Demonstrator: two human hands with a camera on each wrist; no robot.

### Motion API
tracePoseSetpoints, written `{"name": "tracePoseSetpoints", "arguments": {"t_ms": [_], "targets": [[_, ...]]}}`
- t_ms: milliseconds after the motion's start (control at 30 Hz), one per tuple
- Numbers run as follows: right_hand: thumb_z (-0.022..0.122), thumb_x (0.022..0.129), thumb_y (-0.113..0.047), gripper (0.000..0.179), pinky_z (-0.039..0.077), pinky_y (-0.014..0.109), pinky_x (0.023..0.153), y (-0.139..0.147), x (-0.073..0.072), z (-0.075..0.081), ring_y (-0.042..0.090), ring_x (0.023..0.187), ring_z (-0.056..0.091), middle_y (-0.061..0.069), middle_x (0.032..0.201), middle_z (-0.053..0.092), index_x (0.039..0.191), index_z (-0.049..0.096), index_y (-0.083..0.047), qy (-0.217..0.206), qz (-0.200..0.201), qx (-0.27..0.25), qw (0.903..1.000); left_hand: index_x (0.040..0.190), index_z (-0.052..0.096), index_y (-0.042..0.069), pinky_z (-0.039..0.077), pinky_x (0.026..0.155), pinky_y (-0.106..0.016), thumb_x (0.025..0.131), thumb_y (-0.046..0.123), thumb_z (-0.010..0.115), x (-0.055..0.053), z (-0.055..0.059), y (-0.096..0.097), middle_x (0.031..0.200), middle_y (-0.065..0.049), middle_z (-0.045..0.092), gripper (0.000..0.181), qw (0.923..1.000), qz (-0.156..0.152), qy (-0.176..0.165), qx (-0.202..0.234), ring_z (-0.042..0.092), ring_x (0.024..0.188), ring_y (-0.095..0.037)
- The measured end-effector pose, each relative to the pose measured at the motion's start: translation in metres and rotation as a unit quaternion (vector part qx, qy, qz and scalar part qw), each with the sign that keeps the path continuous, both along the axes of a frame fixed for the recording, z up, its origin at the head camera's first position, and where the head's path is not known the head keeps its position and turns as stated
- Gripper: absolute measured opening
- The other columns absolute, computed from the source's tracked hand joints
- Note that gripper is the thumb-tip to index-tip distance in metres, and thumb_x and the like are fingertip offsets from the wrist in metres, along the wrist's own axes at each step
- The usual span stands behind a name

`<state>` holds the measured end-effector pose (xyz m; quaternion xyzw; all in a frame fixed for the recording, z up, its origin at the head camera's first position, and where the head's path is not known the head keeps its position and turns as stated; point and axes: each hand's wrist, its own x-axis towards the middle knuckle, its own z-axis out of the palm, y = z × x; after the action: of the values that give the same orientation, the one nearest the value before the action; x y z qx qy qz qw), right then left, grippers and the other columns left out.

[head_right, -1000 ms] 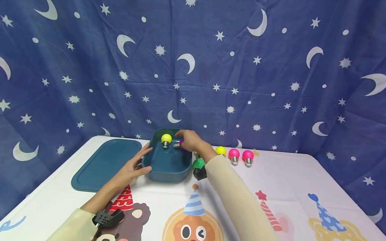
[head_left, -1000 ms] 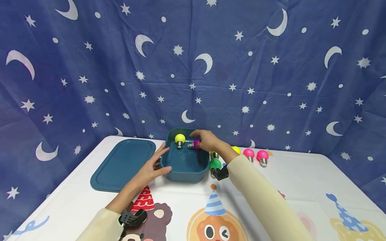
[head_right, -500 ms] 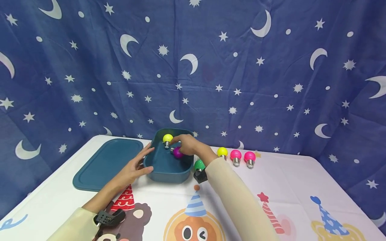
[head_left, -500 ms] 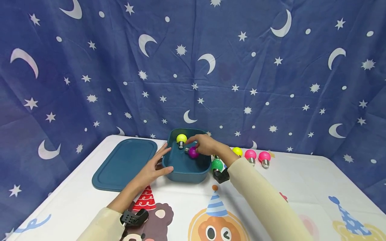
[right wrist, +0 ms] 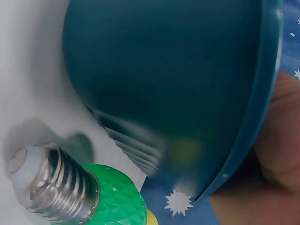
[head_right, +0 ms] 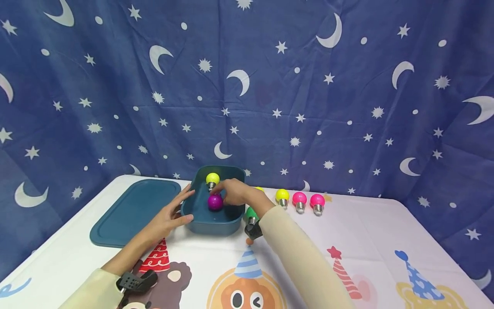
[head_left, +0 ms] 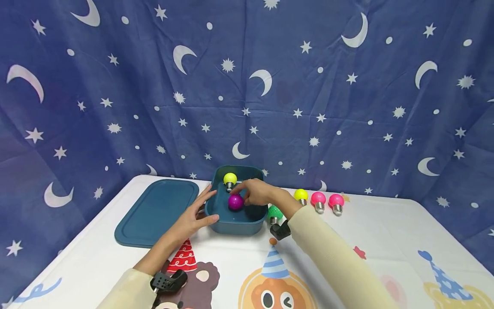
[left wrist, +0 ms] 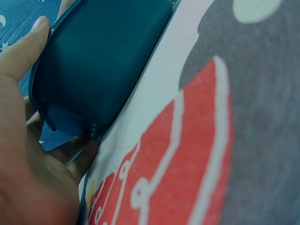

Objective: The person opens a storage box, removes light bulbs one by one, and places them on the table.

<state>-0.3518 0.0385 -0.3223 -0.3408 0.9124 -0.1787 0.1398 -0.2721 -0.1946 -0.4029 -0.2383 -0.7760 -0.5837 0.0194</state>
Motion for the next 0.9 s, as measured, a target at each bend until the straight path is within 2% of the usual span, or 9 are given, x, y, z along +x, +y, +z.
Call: {"name": "tracePoseSetpoints", "arguments": {"t_ms": [200, 267, 367, 433, 533, 700, 900], "targets": [[0.068, 0.082, 0.008, 0.049, 0.052, 0.026, 0.075, -0.005, 0.000, -0.003, 0.013, 0.085, 0.063, 0.006, 0.118, 0.061, 0.124, 0.065, -0.016, 0.021, 0.004, 0.002, 0.9998, 0.151, 0.031, 0.017, 0.026, 0.106, -0.059, 0.091, 0.024, 0.067, 0.001, -0.001, -0.002, 0.160, -0.001, 0.005, 0.070, 1.0000, 0.001, -0.004, 0.003, 0.021, 0.138, -0.045], [0.070, 0.081, 0.006, 0.048, 0.051, 0.029, 0.080, -0.007, 0.000, -0.005, 0.015, 0.087, 0.062, 0.007, 0.118, 0.060, 0.122, 0.066, -0.017, 0.033, 0.005, 0.007, 0.9994, 0.151, 0.031, 0.017, 0.026, 0.106, -0.059, 0.091, 0.024, 0.067, 0.001, -0.001, -0.001, 0.160, -0.001, 0.005, 0.070, 1.0000, 0.000, -0.005, 0.004, 0.021, 0.138, -0.045], [0.073, 0.081, 0.002, 0.048, 0.045, 0.037, 0.094, -0.009, 0.002, -0.008, 0.021, 0.106, 0.058, 0.008, 0.126, 0.058, 0.123, 0.065, -0.019, 0.054, 0.004, 0.024, 0.9983, 0.151, 0.030, 0.014, 0.026, 0.106, -0.059, 0.091, 0.024, 0.067, 0.000, -0.001, -0.001, 0.160, -0.002, 0.005, 0.071, 1.0000, 0.000, -0.005, 0.002, 0.021, 0.138, -0.045], [0.074, 0.082, -0.002, 0.049, 0.038, 0.044, 0.103, -0.010, 0.003, -0.009, 0.027, 0.122, 0.049, 0.009, 0.134, 0.052, 0.125, 0.064, -0.021, 0.064, 0.008, 0.031, 0.9974, 0.151, 0.030, 0.013, 0.027, 0.106, -0.058, 0.090, 0.025, 0.067, 0.000, -0.001, -0.001, 0.160, -0.002, 0.005, 0.072, 1.0000, -0.001, -0.006, 0.000, 0.021, 0.138, -0.045], [0.075, 0.082, -0.006, 0.050, 0.029, 0.051, 0.108, -0.011, 0.004, -0.010, 0.033, 0.134, 0.034, 0.008, 0.141, 0.047, 0.128, 0.063, -0.021, 0.071, 0.014, 0.034, 0.9968, 0.151, 0.029, 0.012, 0.027, 0.106, -0.058, 0.090, 0.026, 0.067, 0.000, 0.000, 0.000, 0.160, -0.001, 0.005, 0.073, 1.0000, 0.001, -0.005, -0.004, 0.022, 0.138, -0.045], [0.077, 0.082, -0.015, 0.049, 0.031, 0.050, 0.106, -0.011, 0.005, -0.011, 0.032, 0.131, 0.036, 0.007, 0.141, 0.048, 0.128, 0.062, -0.020, 0.079, 0.012, 0.027, 0.9965, 0.151, 0.031, 0.014, 0.028, 0.106, -0.058, 0.090, 0.028, 0.067, 0.000, 0.001, 0.000, 0.160, -0.001, 0.006, 0.072, 0.9999, 0.004, -0.003, -0.009, 0.024, 0.137, -0.045], [0.079, 0.080, -0.021, 0.047, 0.040, 0.039, 0.102, -0.013, 0.004, -0.014, 0.024, 0.120, 0.050, 0.005, 0.128, 0.059, 0.124, 0.062, -0.015, 0.071, 0.010, 0.016, 0.9973, 0.151, 0.030, 0.012, 0.028, 0.106, -0.058, 0.090, 0.028, 0.067, 0.000, 0.001, -0.001, 0.160, -0.002, 0.007, 0.073, 0.9999, 0.008, -0.001, -0.009, 0.024, 0.137, -0.045]]}}
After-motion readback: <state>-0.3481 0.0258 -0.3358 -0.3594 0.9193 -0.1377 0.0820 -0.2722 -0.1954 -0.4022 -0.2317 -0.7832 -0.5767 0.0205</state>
